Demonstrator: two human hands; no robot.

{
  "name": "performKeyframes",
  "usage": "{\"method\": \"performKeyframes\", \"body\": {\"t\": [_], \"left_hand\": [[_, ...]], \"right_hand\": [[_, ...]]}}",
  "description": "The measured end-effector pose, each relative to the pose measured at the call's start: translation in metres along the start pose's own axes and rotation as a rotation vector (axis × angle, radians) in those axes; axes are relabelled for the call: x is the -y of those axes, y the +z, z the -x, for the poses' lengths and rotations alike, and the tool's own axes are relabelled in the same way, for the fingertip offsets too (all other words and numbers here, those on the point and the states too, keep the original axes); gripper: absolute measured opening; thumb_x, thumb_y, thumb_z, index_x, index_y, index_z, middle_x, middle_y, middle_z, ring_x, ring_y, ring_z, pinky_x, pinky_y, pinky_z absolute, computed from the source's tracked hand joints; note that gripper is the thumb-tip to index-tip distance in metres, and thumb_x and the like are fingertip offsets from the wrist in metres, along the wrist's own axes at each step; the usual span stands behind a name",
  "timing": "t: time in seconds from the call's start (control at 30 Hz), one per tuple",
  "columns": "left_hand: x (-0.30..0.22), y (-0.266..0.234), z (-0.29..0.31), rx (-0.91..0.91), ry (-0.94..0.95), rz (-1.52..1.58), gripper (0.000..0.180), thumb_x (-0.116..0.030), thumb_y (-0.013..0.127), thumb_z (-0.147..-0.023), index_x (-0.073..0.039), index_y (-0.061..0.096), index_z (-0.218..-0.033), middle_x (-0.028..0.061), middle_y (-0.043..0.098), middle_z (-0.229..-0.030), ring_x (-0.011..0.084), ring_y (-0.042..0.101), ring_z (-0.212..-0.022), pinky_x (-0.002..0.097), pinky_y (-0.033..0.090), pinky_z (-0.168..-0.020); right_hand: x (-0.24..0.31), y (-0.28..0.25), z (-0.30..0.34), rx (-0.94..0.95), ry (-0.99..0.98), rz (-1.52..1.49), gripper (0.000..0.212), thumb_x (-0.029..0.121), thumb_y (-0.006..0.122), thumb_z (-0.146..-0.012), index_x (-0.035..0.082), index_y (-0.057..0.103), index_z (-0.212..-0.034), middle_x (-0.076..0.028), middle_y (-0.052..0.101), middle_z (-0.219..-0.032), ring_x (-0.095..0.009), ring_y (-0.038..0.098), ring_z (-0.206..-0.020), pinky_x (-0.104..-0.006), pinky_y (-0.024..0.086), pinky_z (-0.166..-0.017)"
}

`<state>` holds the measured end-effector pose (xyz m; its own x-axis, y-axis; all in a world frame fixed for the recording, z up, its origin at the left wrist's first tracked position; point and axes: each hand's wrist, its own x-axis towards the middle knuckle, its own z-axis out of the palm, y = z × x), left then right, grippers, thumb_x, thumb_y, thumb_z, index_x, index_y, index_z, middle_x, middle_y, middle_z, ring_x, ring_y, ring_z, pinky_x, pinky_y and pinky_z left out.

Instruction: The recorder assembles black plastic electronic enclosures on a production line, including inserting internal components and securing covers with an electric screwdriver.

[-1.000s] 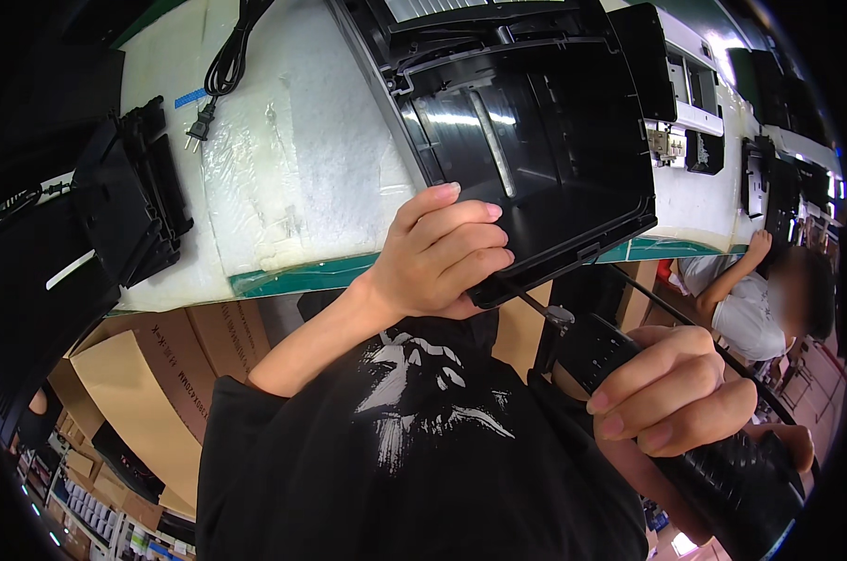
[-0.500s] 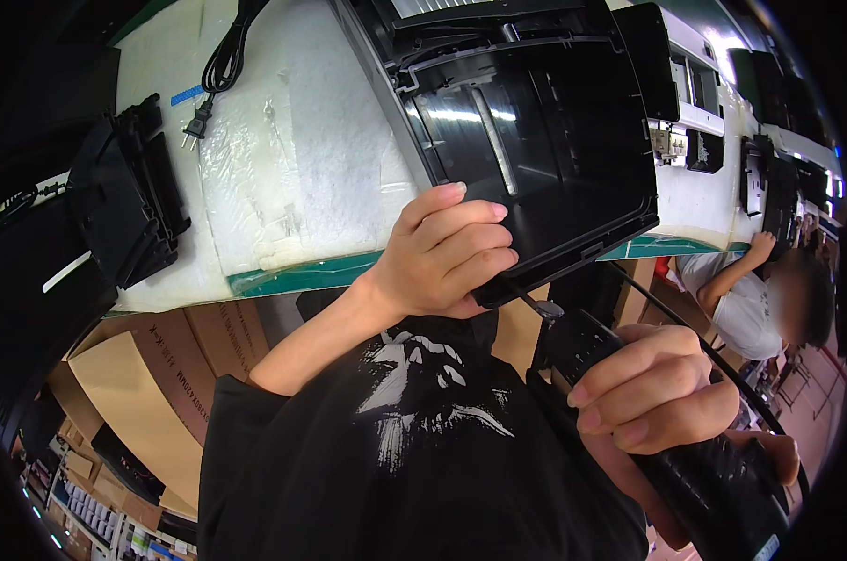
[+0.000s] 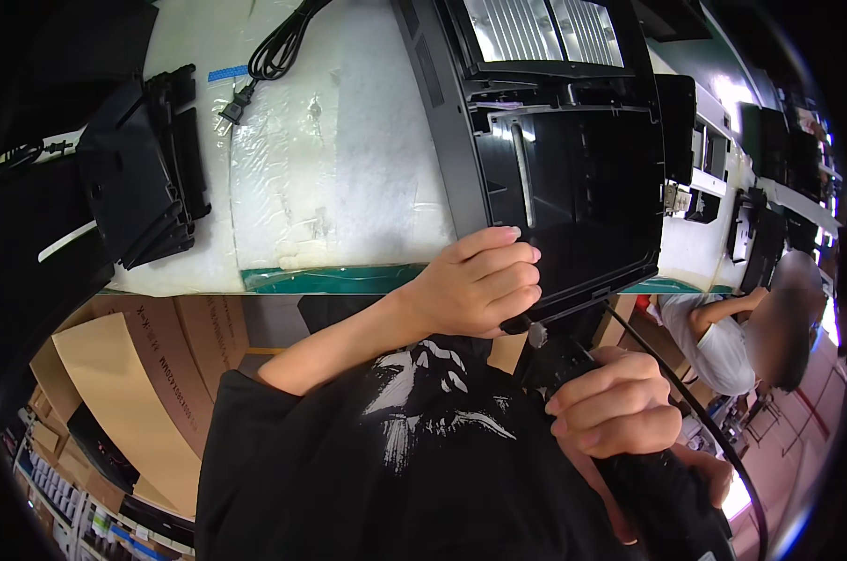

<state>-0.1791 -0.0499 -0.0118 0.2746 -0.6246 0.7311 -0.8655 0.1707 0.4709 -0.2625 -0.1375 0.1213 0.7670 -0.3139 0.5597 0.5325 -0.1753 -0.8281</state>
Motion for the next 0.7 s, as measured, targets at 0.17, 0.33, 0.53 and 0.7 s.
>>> {"method": "performKeyframes", "body": {"t": [0.17, 0.33, 0.53, 0.7], "left_hand": [[0.002, -0.005, -0.005, 0.001, 0.019, -0.004, 0.016, -0.03, 0.054, -0.081, -0.015, 0.058, -0.08, -0.0036, 0.059, -0.087, 0.014, 0.054, -0.099, 0.0368, 0.033, -0.097], [0.002, -0.016, -0.013, 0.088, -0.052, 0.081, 0.026, -0.033, 0.067, -0.073, -0.014, 0.057, -0.087, -0.0026, 0.057, -0.091, 0.0151, 0.054, -0.101, 0.0387, 0.034, -0.099], [0.001, -0.043, -0.018, 0.107, -0.102, 0.248, 0.03, -0.027, 0.075, -0.067, -0.012, 0.06, -0.088, -0.0022, 0.061, -0.094, 0.019, 0.056, -0.101, 0.0391, 0.035, -0.097], [0.048, -0.089, -0.047, -0.198, -0.452, 0.074, 0.04, -0.018, 0.066, -0.074, -0.001, 0.056, -0.109, 0.0167, 0.059, -0.108, 0.0334, 0.051, -0.109, 0.0423, 0.035, -0.1]], "right_hand": [[0.004, -0.018, -0.011, 0.179, 0.09, -0.015, 0.016, 0.008, 0.068, -0.074, -0.002, 0.057, -0.079, -0.015, 0.061, -0.069, -0.027, 0.063, -0.058, -0.0284, 0.047, -0.044], [0.018, -0.018, -0.018, -0.093, 0.098, -0.25, 0.062, 0.053, 0.067, -0.075, -0.006, 0.054, -0.089, -0.017, 0.062, -0.077, -0.034, 0.063, -0.065, -0.0398, 0.055, -0.063], [0.089, -0.094, -0.013, -0.586, -0.303, -0.234, 0.052, 0.034, 0.051, -0.09, 0.003, 0.035, -0.129, -0.003, 0.04, -0.069, -0.008, 0.037, -0.045, -0.0202, 0.039, -0.04], [0.075, -0.204, 0.018, -1.131, 0.077, 0.057, 0.034, 0.022, 0.056, -0.087, 0.002, 0.043, -0.11, -0.006, 0.047, -0.074, -0.011, 0.044, -0.05, -0.0215, 0.039, -0.044]]}}
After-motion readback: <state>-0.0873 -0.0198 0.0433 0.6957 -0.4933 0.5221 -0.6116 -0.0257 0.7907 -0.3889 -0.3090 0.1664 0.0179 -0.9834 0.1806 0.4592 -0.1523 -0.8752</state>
